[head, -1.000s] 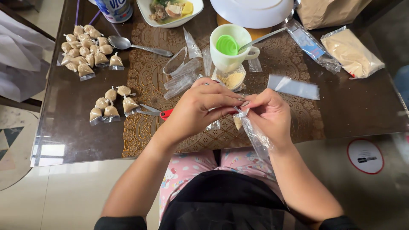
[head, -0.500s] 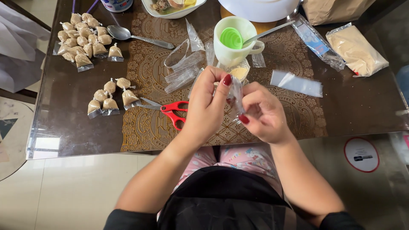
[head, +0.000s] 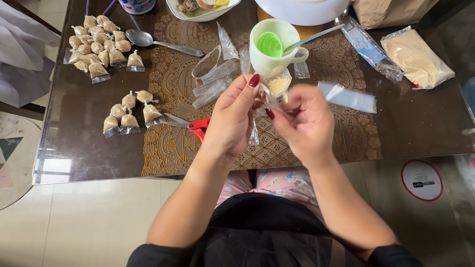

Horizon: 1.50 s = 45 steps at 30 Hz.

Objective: The person fills small clear plastic bags with a light-brown powder using a green funnel and a spoon. They then tie the filled bags and place them on the table.

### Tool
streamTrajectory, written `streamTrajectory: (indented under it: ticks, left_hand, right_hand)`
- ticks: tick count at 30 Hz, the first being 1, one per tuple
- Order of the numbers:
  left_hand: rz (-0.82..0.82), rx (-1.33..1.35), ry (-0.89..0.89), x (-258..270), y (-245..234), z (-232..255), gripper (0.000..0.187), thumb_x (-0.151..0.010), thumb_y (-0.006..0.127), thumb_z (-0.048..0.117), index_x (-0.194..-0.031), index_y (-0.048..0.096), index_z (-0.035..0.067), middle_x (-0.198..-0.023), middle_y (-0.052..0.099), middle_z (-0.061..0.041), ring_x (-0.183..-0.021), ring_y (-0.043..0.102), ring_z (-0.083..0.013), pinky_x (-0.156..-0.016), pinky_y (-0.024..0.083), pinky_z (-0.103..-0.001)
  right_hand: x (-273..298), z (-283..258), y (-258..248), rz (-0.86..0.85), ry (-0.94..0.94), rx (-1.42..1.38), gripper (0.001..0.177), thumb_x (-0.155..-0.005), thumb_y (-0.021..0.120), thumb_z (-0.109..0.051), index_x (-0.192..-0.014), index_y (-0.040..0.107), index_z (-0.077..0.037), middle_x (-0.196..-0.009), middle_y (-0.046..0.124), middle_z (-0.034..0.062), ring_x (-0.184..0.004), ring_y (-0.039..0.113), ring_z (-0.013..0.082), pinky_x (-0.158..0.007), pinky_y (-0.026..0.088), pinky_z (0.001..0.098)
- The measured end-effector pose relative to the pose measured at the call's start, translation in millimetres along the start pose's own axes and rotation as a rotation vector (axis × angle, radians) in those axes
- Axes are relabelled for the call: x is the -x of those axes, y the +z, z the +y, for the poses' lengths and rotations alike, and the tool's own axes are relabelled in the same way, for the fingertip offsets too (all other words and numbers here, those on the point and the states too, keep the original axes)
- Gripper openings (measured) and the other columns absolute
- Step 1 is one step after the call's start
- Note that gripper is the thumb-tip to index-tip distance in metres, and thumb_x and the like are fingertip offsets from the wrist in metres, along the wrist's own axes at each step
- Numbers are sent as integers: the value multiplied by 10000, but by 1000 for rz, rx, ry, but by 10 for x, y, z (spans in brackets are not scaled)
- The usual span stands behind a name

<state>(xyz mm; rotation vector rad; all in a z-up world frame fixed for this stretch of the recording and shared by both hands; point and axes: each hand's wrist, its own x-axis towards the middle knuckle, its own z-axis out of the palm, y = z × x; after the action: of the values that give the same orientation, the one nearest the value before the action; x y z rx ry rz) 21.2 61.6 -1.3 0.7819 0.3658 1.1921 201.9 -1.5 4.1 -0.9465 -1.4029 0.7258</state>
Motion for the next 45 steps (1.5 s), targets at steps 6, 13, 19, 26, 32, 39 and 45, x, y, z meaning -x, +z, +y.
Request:
streamTrajectory:
  ticks: [6,13,19,26,32,39,45]
  left_hand:
    - [49,111,34,-12,-16,-23,194,-1300,667,244,-1292,767,78,-1161,753,27,-1067,623,-72,-1029,471,-293]
    - [65,225,28,-92,-28,-34,213,-1258,678,243,-1271,776,54,-1155,810,-25,-1087,723,-124,-1047,526,-331]
    - [-220,-209,31,-62,-287,212,121,-1306,738,166,-1269,745,51,-1145,795,-33,-1128,723,-138,-1101,556,-350]
    - [25,262,14,-201,67,262,42,-1206,639,131,-1191,662,99,-1364,863,-102,-1092,770,-133,-1080,589,-346]
    - [64,414,41,-379,47,227,76,-1288,649,153,-1240,646,95,-1199,768,-60,-889,652,-110,-924,625,-363]
    - [53,405,162,-638,-206,539,55,-1277,629,117,-1225,627,100,-1172,747,-61,-780,539,-85,-657,423,-280]
    - [-55,237,238,-636,-122,604,68,-1316,650,82,-1252,633,97,-1185,763,-58,-814,547,-78,-687,409,-271]
  right_hand:
    - [-120,-238,-19,-67,-55,291,101,-1148,836,52,-1230,795,9,-1080,739,26,-952,717,54,-818,606,223]
    - [-137,-188,-16,-45,-129,407,95,-1151,843,0,-1149,748,-2,-1016,700,36,-855,663,95,-770,553,268]
    - [-110,-182,-92,-94,-120,381,93,-1117,827,-10,-1146,739,-7,-1040,687,25,-872,672,75,-779,568,250]
    - [6,-171,-59,-101,-59,305,82,-1119,817,-1,-1098,739,-15,-1040,658,-14,-837,576,9,-713,462,216]
    - [-3,-112,-63,-106,-9,123,65,-1199,765,17,-1157,716,11,-1138,631,6,-892,582,0,-715,486,200]
    - [33,-98,1,-131,-46,211,102,-1198,770,-14,-1112,716,2,-1078,636,4,-776,481,6,-677,380,219]
    - [231,69,1,-136,9,159,107,-1195,775,-61,-1119,719,-10,-1078,661,8,-833,566,45,-722,447,241]
